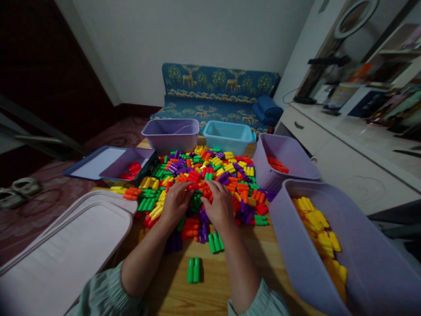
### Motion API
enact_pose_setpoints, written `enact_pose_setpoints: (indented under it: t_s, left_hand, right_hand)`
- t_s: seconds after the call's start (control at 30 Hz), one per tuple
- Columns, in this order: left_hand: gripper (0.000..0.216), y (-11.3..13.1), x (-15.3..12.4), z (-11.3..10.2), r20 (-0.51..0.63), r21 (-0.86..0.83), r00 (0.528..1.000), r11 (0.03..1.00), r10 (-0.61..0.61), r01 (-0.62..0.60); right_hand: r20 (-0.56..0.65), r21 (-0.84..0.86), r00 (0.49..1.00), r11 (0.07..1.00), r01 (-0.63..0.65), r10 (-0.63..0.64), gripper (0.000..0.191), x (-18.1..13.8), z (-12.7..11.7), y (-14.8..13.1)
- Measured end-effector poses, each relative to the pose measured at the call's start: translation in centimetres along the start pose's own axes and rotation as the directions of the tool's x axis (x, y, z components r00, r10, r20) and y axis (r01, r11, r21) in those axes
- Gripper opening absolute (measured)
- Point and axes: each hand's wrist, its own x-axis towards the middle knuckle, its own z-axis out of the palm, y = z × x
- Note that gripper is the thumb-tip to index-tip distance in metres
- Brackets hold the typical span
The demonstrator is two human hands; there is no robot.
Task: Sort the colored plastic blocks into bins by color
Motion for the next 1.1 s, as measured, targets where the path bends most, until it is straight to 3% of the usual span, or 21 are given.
enact_pose_setpoints:
  t_s: [0.07, 0.13, 0.23, 0.37, 0.53, 0.7, 0.77, 0.83, 0.9, 0.97, 1.03, 1.1]
  left_hand:
    - [0.022, 0.7, 0.0, -0.2, -0.034, -0.204, 0.994, 0.975, -0.101, 0.092]
    - [0.025, 1.4, 0.1, -0.4, 0.037, -0.431, 0.98, 0.882, -0.195, 0.192]
    - [0.031, 2.1, 0.2, -0.6, 0.175, -0.627, 0.954, 0.719, -0.244, 0.299]
    - [0.036, 1.8, 0.4, -1.1, 0.201, -0.617, 0.93, 0.698, -0.307, 0.363]
    - [0.029, 0.5, 0.8, -1.8, 0.025, -0.462, 0.905, 0.798, -0.425, 0.388]
    - [0.073, 0.0, 0.6, -1.1, -0.015, -0.357, 0.949, 0.888, -0.315, 0.289]
    - [0.068, 0.2, 0.7, -1.1, -0.011, -0.311, 0.976, 0.928, -0.218, 0.204]
    - [0.043, 0.6, 0.9, -1.5, 0.019, -0.227, 0.993, 0.967, -0.113, 0.114]
    - [0.019, 1.2, 1.2, -2.5, 0.128, -0.138, 0.991, 0.989, -0.03, 0.047]
    - [0.013, 1.9, 1.2, -3.8, 0.322, -0.045, 0.947, 0.999, 0.016, -0.001]
    - [0.018, 2.5, 0.8, -4.9, 0.513, 0.04, 0.858, 0.997, 0.039, -0.069]
    - [0.029, 3.1, 0.2, -5.4, 0.617, 0.084, 0.785, 0.988, 0.054, -0.133]
  right_hand:
    - [-0.073, 0.117, 0.997, 0.993, 0.02, -0.012, 0.045, 0.0, -0.1, -0.7]
    - [-0.092, 0.284, 0.994, 0.959, -0.021, 0.049, 0.04, 0.0, -0.2, -1.6]
    - [0.002, 0.482, 0.982, 0.86, -0.166, 0.189, 0.034, -0.2, -0.2, -2.3]
    - [0.099, 0.583, 0.944, 0.75, -0.311, 0.314, 0.035, 0.1, -0.5, -1.4]
    - [-0.045, 0.62, 0.897, 0.716, -0.32, 0.439, 0.042, 0.6, -1.2, 0.9]
    - [-0.041, 0.643, 0.912, 0.71, -0.289, 0.408, 0.064, 0.7, -1.2, 1.3]
    - [-0.07, 0.57, 0.931, 0.78, -0.258, 0.359, 0.058, 0.7, -1.3, 1.2]
    - [-0.09, 0.376, 0.953, 0.896, -0.236, 0.289, 0.042, 0.7, -1.7, 1.3]
    - [-0.065, 0.129, 0.98, 0.976, -0.177, 0.186, 0.032, 0.6, -2.0, 1.4]
    - [0.005, -0.044, 0.996, 0.995, -0.088, 0.088, 0.035, 0.4, -2.1, 1.4]
    - [0.072, -0.126, 0.997, 0.992, -0.021, 0.03, 0.043, 0.3, -2.0, 1.3]
    - [0.114, -0.185, 0.993, 0.983, 0.011, 0.011, 0.048, 0.1, -1.8, 1.2]
